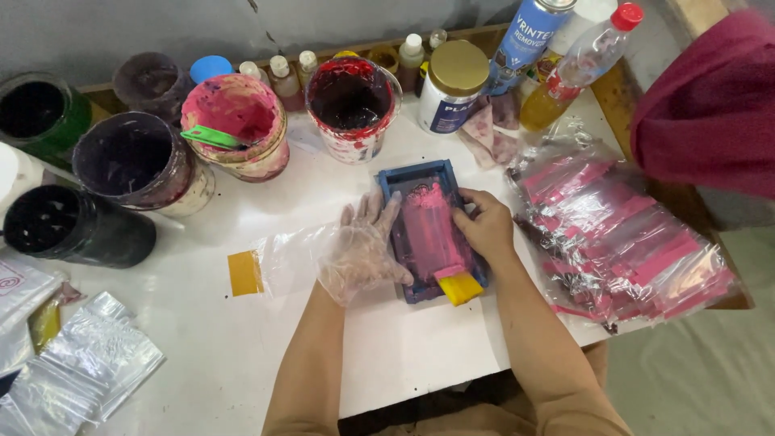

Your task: The person smooths a clear plastic sheet on a white table, then uses a yellow squeegee to spread pink ink across a blue screen-printing frame. They repeatedly pull the squeegee through the ink to coat the screen evenly.

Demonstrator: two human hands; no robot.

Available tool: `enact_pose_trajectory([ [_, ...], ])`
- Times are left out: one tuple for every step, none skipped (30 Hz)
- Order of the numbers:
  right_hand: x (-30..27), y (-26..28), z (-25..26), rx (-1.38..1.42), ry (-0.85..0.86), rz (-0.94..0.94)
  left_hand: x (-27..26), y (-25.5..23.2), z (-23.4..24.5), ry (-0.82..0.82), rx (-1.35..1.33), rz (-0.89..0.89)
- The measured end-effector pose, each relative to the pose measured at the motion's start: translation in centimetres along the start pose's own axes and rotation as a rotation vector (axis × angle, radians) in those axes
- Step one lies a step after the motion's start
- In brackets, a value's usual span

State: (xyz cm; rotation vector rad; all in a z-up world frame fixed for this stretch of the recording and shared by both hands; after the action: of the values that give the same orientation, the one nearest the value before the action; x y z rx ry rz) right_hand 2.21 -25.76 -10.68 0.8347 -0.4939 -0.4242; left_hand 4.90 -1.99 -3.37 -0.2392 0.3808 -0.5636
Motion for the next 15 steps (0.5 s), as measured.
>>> enact_pose_trajectory([
  [0.0, 0.2, 0.1, 0.002, -0.012, 0.009, -0.1, -0.1, 0.1, -0.004, -0.006, -0.01],
  [0.0, 0.3, 0.3, 0.004, -0.023, 0.018, -0.3, -0.2, 0.2, -0.007, -0.011, -0.02],
  [-0.1, 0.6, 0.4, 0.004, -0.021, 0.016, -0.2, -0.2, 0.0, -0.005, -0.012, -0.019],
  [-0.2, 0.9, 0.5, 0.008, -0.027, 0.027, -0.1, -0.1, -0.1, -0.009, -0.021, -0.02],
  [-0.2, 1.3, 0.7, 0.013, -0.034, 0.039, 0.0, -0.1, -0.1, -0.013, -0.029, -0.022],
  [-0.2, 1.1, 0.6, 0.012, -0.033, 0.038, 0.1, 0.1, -0.5, -0.011, -0.029, -0.022],
  [-0.2, 0.9, 0.4, 0.032, -0.022, 0.036, 0.2, 0.2, -0.7, -0.022, -0.043, -0.017],
  [-0.2, 0.7, 0.2, 0.051, -0.011, 0.034, 0.3, 0.4, -1.0, -0.032, -0.056, -0.013],
  [-0.2, 0.8, 0.2, 0.051, -0.01, 0.033, 0.3, 0.4, -1.0, -0.031, -0.057, -0.013],
  [-0.1, 0.8, 0.2, 0.033, -0.008, 0.04, 0.4, 0.4, -1.0, -0.035, -0.046, -0.011],
  [-0.1, 0.9, 0.2, 0.016, -0.005, 0.046, 0.4, 0.4, -1.0, -0.038, -0.035, -0.011],
  [-0.2, 0.8, 0.3, 0.015, -0.004, 0.045, 0.3, 0.4, -1.0, -0.037, -0.035, -0.01],
  [-0.2, 0.9, 0.2, 0.025, -0.002, 0.043, 0.3, 0.3, -0.9, -0.038, -0.035, -0.01],
  [-0.2, 0.9, 0.2, 0.034, 0.0, 0.04, 0.3, 0.3, -0.8, -0.039, -0.035, -0.01],
  [-0.2, 0.6, 0.2, 0.033, 0.0, 0.038, 0.3, 0.3, -0.8, -0.037, -0.036, -0.011],
])
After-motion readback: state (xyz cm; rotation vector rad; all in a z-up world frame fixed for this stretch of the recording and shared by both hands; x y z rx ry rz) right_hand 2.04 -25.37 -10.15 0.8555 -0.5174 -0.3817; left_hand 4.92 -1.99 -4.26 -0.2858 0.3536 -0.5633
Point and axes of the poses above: each hand's wrist, its own x-axis towards the middle knuckle, its own z-axis out of the back of the hand, y = z × x, the point moved 9 cm from there along x, towards the middle knuckle, and after that the axes turned 10 degrees about -y, right-handed, at the moved point
